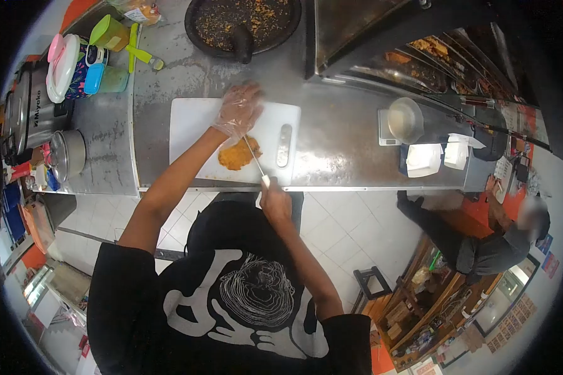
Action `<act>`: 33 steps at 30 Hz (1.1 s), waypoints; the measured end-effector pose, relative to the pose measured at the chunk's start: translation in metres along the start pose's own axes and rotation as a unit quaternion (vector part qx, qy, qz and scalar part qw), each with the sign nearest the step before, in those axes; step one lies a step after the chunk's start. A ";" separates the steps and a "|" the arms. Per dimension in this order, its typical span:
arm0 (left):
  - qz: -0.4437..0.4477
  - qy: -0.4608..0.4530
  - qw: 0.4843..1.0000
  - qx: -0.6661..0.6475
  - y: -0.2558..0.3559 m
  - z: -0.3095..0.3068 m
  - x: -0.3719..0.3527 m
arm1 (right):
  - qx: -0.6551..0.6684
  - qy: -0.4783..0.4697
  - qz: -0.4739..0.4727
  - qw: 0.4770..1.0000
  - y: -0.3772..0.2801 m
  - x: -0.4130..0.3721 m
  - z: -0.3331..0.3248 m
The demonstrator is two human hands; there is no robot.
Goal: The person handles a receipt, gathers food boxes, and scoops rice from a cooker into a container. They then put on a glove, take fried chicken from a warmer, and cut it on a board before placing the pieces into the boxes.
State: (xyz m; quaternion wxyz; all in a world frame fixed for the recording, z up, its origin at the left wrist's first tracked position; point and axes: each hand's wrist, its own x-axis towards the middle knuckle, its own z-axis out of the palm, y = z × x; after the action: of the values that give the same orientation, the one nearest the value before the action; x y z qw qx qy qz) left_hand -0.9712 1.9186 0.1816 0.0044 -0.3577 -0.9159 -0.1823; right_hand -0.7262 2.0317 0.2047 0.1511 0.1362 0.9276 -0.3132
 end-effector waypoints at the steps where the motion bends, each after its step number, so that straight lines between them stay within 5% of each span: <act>1: -0.003 -0.011 1.000 -0.014 0.004 -0.004 0.002 | 0.002 0.003 0.005 1.000 0.000 -0.002 0.002; 12: 0.048 -0.039 0.998 -0.008 -0.021 0.030 0.013 | 0.009 0.005 0.064 0.998 -0.011 0.009 0.020; 21: 0.037 0.004 0.999 -0.012 -0.031 0.012 0.010 | 0.016 -0.005 0.028 0.999 0.002 0.026 0.013; 23: 0.040 0.011 0.999 -0.024 -0.021 -0.008 0.010 | 0.130 0.003 -0.026 0.991 0.020 0.040 0.005; 25: -0.100 0.125 0.973 -0.168 0.003 -0.027 -0.017 | 0.186 -0.017 -0.047 0.981 0.027 0.043 -0.003; 26: -0.101 0.125 0.973 -0.165 0.015 -0.026 -0.036 | 0.207 -0.019 -0.039 0.977 0.028 0.040 -0.005; 28: -0.230 0.009 0.959 -0.166 0.031 -0.011 -0.071 | 0.228 -0.007 -0.019 0.973 0.022 0.031 -0.011; 31: -0.168 -0.033 0.978 -0.120 0.036 -0.007 -0.097 | 0.206 0.012 0.012 0.978 0.018 0.016 -0.014; 33: -0.203 -0.058 0.969 -0.126 0.041 -0.013 -0.098 | 0.172 -0.003 0.009 0.985 0.020 0.010 -0.009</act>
State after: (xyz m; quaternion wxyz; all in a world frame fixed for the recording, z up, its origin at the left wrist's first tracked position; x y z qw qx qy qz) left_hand -0.8726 1.8779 0.1932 -0.1308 -0.1720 -0.9376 -0.2725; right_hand -0.7303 2.0545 0.1969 0.1309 0.1677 0.8583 -0.4669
